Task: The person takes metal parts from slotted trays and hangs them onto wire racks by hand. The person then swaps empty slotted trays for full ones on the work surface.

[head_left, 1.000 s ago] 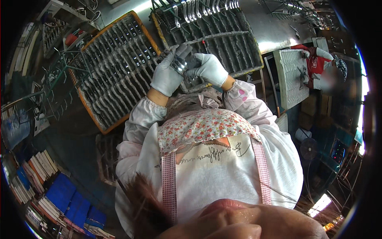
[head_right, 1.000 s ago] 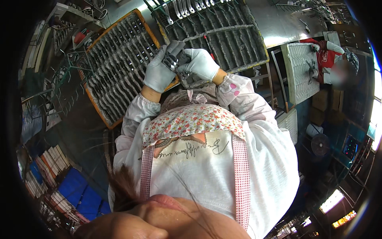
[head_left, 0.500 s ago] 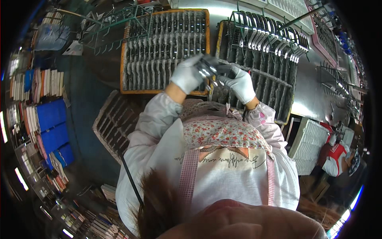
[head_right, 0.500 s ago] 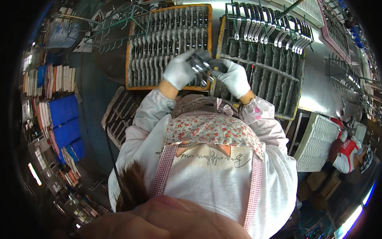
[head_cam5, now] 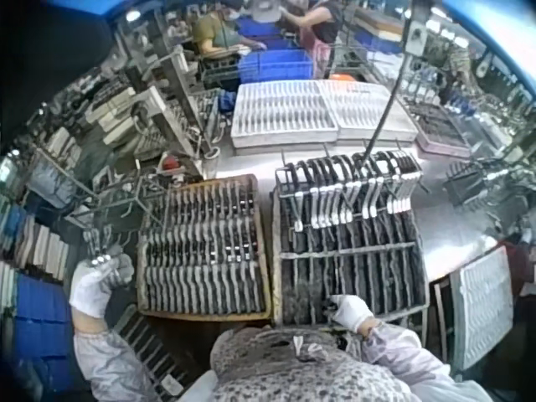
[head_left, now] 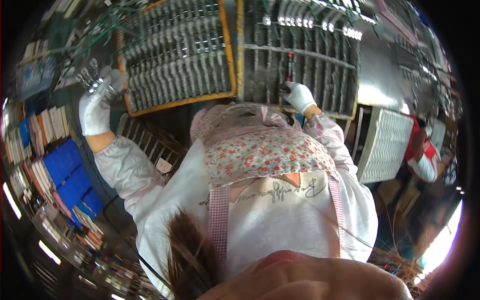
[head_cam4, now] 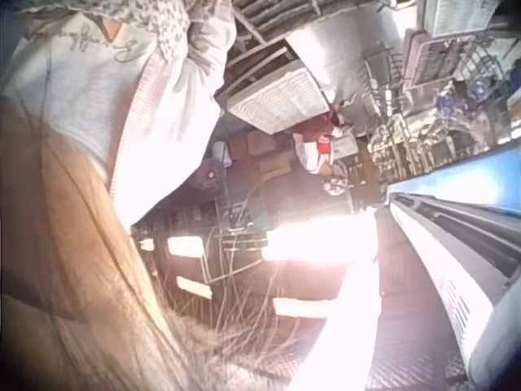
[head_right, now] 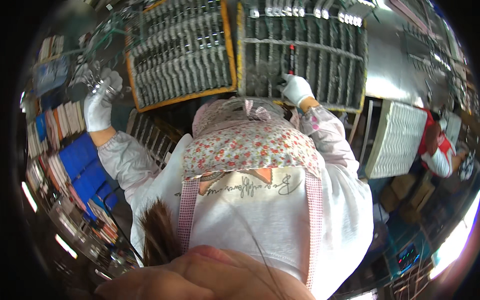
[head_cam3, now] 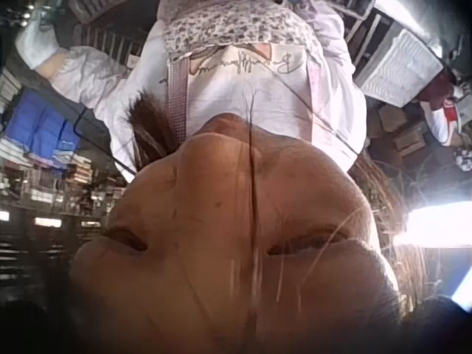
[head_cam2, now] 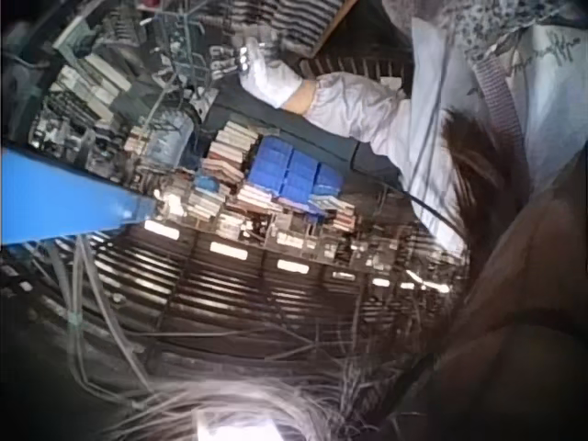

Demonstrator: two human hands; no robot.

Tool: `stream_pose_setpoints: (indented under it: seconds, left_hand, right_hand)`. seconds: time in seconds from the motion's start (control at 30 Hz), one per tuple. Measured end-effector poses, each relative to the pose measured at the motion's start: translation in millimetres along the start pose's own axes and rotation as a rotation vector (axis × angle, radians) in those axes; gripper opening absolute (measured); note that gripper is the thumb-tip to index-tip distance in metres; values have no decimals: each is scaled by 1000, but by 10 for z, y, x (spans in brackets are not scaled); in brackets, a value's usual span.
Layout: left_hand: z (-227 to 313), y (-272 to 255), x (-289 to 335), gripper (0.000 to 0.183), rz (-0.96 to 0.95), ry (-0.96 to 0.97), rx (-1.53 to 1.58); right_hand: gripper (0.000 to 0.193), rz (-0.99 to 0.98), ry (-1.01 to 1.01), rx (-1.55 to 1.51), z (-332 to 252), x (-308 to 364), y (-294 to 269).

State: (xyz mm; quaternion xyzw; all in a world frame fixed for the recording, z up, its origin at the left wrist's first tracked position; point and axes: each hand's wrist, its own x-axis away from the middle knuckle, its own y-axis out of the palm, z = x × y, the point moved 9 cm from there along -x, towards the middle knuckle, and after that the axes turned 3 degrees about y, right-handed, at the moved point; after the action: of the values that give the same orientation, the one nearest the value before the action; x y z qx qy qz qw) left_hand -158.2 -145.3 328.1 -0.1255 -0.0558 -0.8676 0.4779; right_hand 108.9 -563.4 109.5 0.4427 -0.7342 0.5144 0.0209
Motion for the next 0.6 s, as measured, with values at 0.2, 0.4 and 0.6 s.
stream_pose_setpoints:
  seconds: [0.2, 0.4, 0.6]
  left_hand:
    - [-1677, 1096, 47, 32, -264, -585, 366]
    - [-1999, 3088, 823, 37, -964, -229, -92]
    - [-2694, 4504, 1347, 30, -1139, -1025, 662]
  right_hand:
    - [39, 39, -11, -234, -109, 196, -196]
    - [34, 42, -91, -649, -506, 375, -518]
    - [24, 354, 204, -987, 535, 763, -724]
